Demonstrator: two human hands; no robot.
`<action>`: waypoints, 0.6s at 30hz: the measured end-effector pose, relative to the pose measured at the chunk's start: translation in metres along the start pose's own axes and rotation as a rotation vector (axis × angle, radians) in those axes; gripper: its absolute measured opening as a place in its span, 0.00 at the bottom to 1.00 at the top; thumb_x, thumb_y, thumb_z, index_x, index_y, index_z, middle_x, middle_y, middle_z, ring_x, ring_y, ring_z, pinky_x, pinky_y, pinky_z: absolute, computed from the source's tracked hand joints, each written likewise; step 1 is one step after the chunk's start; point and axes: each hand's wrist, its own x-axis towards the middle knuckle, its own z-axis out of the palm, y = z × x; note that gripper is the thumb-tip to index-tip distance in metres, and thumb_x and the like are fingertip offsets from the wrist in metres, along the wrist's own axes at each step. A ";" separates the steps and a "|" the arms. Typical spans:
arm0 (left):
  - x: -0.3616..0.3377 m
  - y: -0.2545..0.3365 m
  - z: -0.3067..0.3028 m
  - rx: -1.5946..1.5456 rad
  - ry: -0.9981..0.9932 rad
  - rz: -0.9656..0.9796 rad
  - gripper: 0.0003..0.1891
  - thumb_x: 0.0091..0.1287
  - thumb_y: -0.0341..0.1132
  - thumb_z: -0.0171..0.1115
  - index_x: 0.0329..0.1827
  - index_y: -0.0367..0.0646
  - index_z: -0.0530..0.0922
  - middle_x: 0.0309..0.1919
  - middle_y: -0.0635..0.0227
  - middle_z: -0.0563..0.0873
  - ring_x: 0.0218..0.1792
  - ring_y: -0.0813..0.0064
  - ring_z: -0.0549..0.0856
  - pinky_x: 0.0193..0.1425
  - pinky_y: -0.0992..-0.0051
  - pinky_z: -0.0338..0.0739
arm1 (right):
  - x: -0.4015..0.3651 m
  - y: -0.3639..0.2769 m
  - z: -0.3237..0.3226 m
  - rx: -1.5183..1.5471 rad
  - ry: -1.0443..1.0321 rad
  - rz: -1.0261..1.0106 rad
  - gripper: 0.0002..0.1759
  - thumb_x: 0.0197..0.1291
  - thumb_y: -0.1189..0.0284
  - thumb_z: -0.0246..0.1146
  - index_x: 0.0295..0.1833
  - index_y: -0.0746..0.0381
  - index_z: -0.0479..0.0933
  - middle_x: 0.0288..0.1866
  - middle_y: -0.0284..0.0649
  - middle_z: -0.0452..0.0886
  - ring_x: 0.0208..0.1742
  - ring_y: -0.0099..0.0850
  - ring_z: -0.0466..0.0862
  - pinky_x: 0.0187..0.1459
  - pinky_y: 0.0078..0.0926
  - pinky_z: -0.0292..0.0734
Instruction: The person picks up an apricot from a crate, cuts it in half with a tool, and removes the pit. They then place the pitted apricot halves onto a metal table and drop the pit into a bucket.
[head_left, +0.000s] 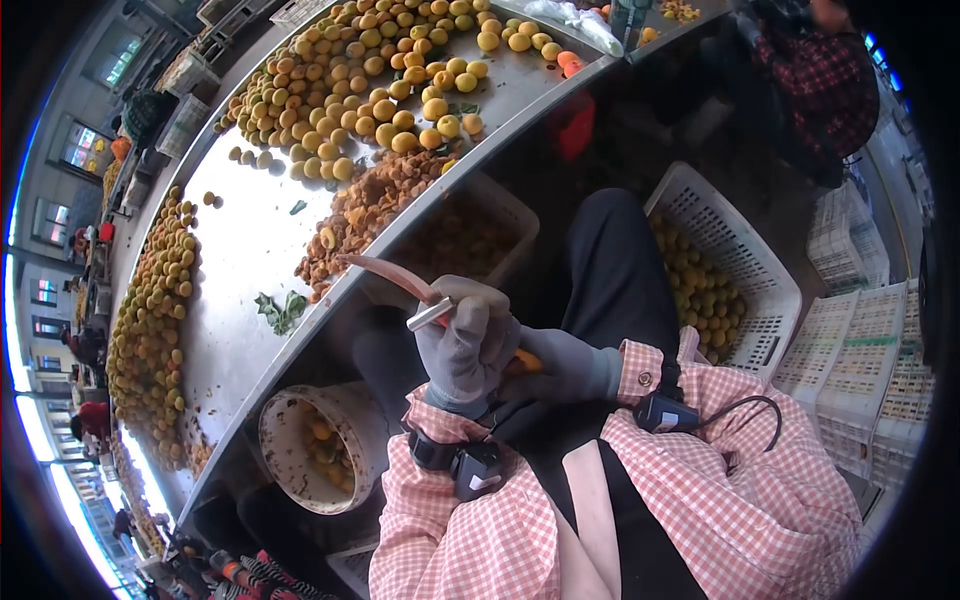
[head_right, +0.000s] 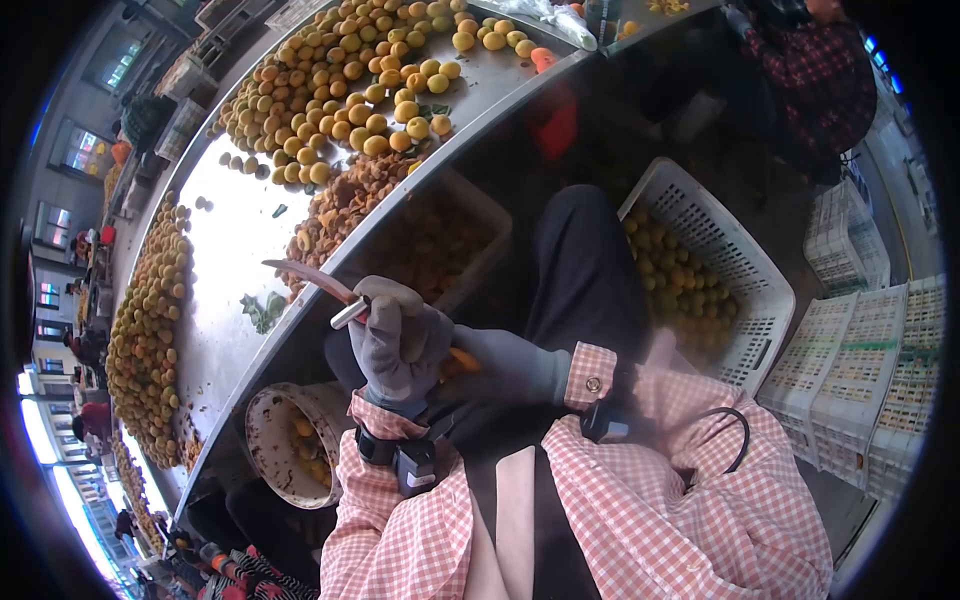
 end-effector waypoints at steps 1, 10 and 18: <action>0.000 0.000 0.001 -0.036 -0.015 0.018 0.11 0.69 0.38 0.61 0.35 0.38 0.76 0.14 0.75 0.70 0.11 0.86 0.64 0.15 0.83 0.57 | -0.002 0.001 0.000 0.016 0.019 -0.030 0.26 0.56 0.68 0.70 0.58 0.61 0.69 0.52 0.44 0.79 0.53 0.41 0.81 0.56 0.33 0.74; -0.007 -0.012 -0.014 -0.053 0.094 -0.081 0.10 0.72 0.40 0.57 0.36 0.42 0.74 0.14 0.78 0.66 0.11 0.86 0.61 0.15 0.82 0.55 | 0.005 -0.022 -0.020 0.398 -0.291 0.582 0.22 0.60 0.67 0.67 0.57 0.61 0.72 0.46 0.37 0.79 0.43 0.22 0.80 0.46 0.20 0.76; -0.003 -0.004 -0.008 -0.067 -0.042 -0.086 0.09 0.67 0.35 0.62 0.30 0.40 0.77 0.17 0.74 0.73 0.15 0.85 0.70 0.20 0.82 0.64 | -0.006 -0.017 -0.004 0.572 -0.057 0.416 0.18 0.64 0.71 0.63 0.58 0.63 0.72 0.47 0.34 0.79 0.45 0.21 0.79 0.50 0.18 0.75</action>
